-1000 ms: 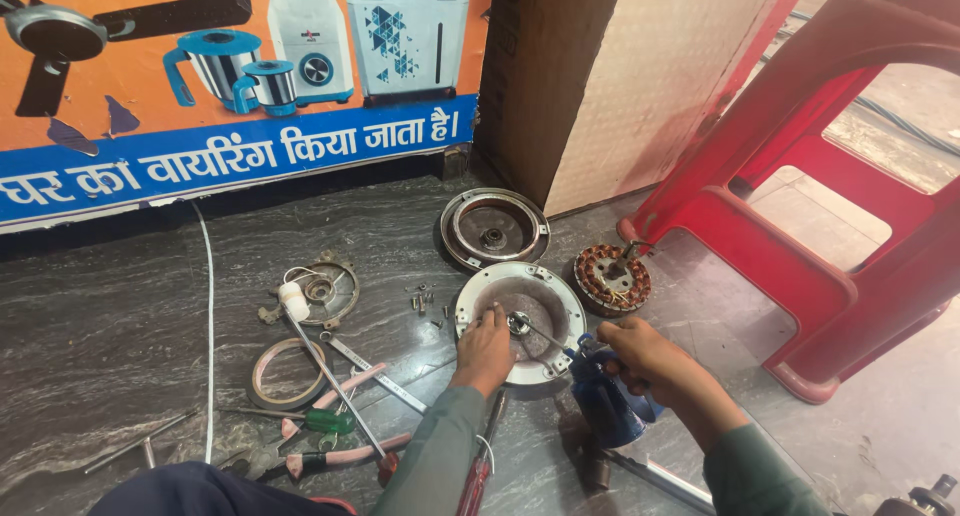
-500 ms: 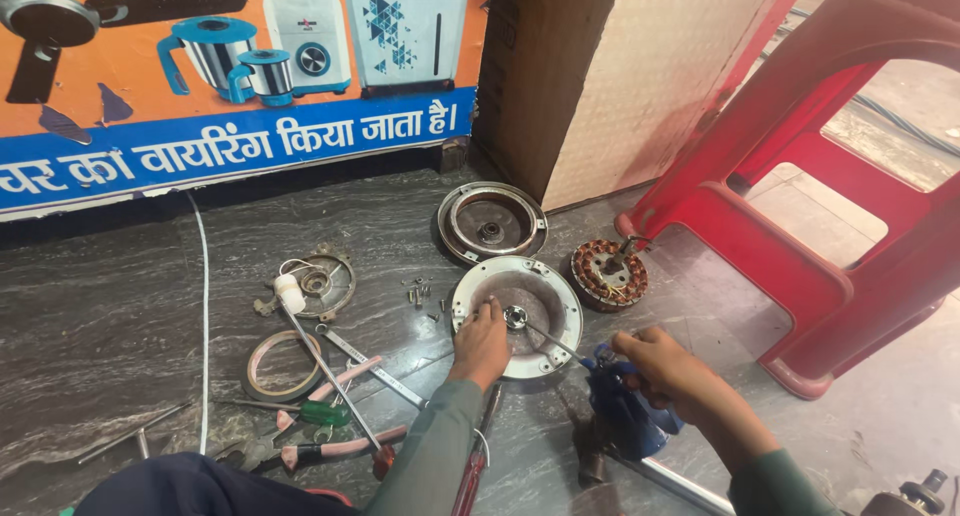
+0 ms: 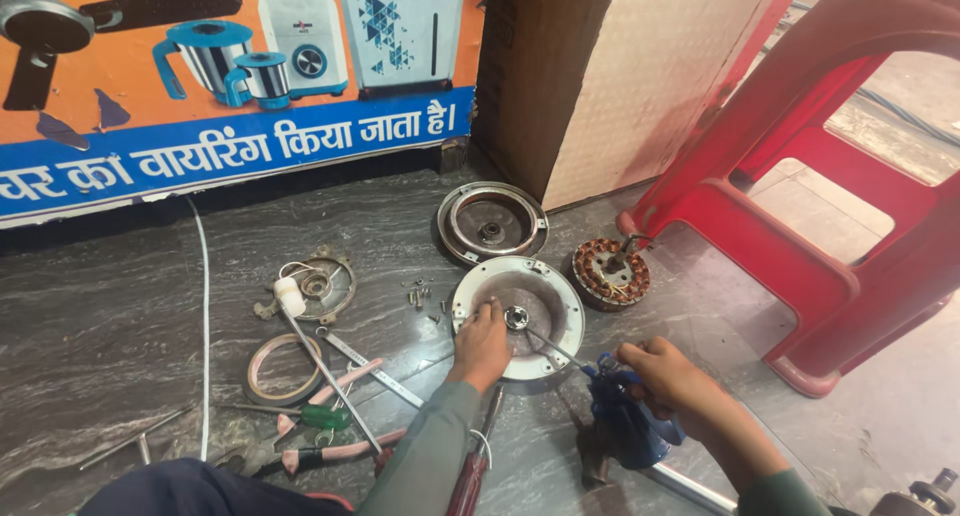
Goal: The person sits on the floor of a fan repair shop disassembling a ceiling fan motor. They handle the rotor and housing, unscrew and remove screws by hand, pick up and reposition the metal cover plates, apply oil from an oil can to the bearing area, and fit the white mounting plate onto the motor assembly.
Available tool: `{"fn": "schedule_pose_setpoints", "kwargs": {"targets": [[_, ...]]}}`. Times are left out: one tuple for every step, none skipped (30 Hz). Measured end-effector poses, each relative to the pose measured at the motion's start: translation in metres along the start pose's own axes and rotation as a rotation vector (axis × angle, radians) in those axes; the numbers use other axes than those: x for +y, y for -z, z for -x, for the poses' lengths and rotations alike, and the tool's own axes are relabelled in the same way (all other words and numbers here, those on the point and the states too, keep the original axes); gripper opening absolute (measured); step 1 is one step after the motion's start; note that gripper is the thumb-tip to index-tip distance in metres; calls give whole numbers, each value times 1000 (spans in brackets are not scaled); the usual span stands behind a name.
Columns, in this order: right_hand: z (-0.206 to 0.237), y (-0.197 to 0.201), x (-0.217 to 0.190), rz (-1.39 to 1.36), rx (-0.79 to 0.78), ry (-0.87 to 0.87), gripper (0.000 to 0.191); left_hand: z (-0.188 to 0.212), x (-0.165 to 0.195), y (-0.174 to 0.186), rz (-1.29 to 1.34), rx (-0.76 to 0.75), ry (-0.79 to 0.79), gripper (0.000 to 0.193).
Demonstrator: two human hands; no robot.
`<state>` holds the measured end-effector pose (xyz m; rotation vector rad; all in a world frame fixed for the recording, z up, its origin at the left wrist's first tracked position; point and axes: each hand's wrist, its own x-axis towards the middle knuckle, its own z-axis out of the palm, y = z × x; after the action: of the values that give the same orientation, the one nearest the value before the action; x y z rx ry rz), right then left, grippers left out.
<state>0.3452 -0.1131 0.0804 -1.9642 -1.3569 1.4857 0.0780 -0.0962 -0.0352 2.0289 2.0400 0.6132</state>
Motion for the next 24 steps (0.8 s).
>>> {"fn": "schedule_pose_setpoints", "kwargs": {"targets": [[1,1,0,-3,0,-7,44,0,0,0,3,5,4,90],[2,1,0,-6,0,-14,43,0,0,0,6,10,9,91],[2,2,0,-13,6,-21,44,0,-1,0,2,18,-4,91],[3,3,0,-20,14,-28,44,0,-1,0,-1,25,-17,92],[5,5,0,-26,22,-38,44,1,-1,-1,-3,30,-31,93],[6,6,0,-38,11,-22,45,1,-1,-1,0,29,-23,92],[7,7,1,-50,2,-6,46,1,-1,-2,4,27,-16,91],[8,7,0,-62,-7,10,47,1,-1,-2,8,26,-10,91],[8,7,0,-54,-11,1,47,0,-1,-3,-1,33,-16,89],[8,7,-1,-44,-18,-8,47,0,-1,-3,-11,40,-19,88],[7,6,-3,-33,-25,-16,47,0,-1,-3,-22,47,-21,87],[7,6,-4,-4,-17,-21,48,-1,-1,-3,-31,65,-27,86],[7,5,-6,23,-9,-27,48,-1,0,-3,-41,81,-33,85],[7,5,-6,50,1,-34,48,-1,0,-2,-50,97,-42,84],[7,4,-6,31,4,-33,48,-1,0,-2,-17,59,-15,85],[7,4,-6,13,7,-32,48,0,0,-2,18,20,12,86],[7,4,-5,-5,9,-30,48,1,1,-1,51,-18,40,88],[6,5,-3,-11,8,-20,47,1,1,0,44,-7,28,88],[6,7,-1,-16,5,-9,46,2,2,1,35,4,18,87],[4,9,2,-22,0,0,45,3,2,2,26,14,10,87],[2,12,4,-51,17,-8,44,4,3,3,29,21,9,88],[-1,17,8,-82,35,-17,42,4,3,3,32,27,7,88],[-4,22,11,-115,54,-26,40,5,3,4,34,33,3,89],[-7,29,15,-129,24,26,39,5,3,3,40,27,6,89]]}}
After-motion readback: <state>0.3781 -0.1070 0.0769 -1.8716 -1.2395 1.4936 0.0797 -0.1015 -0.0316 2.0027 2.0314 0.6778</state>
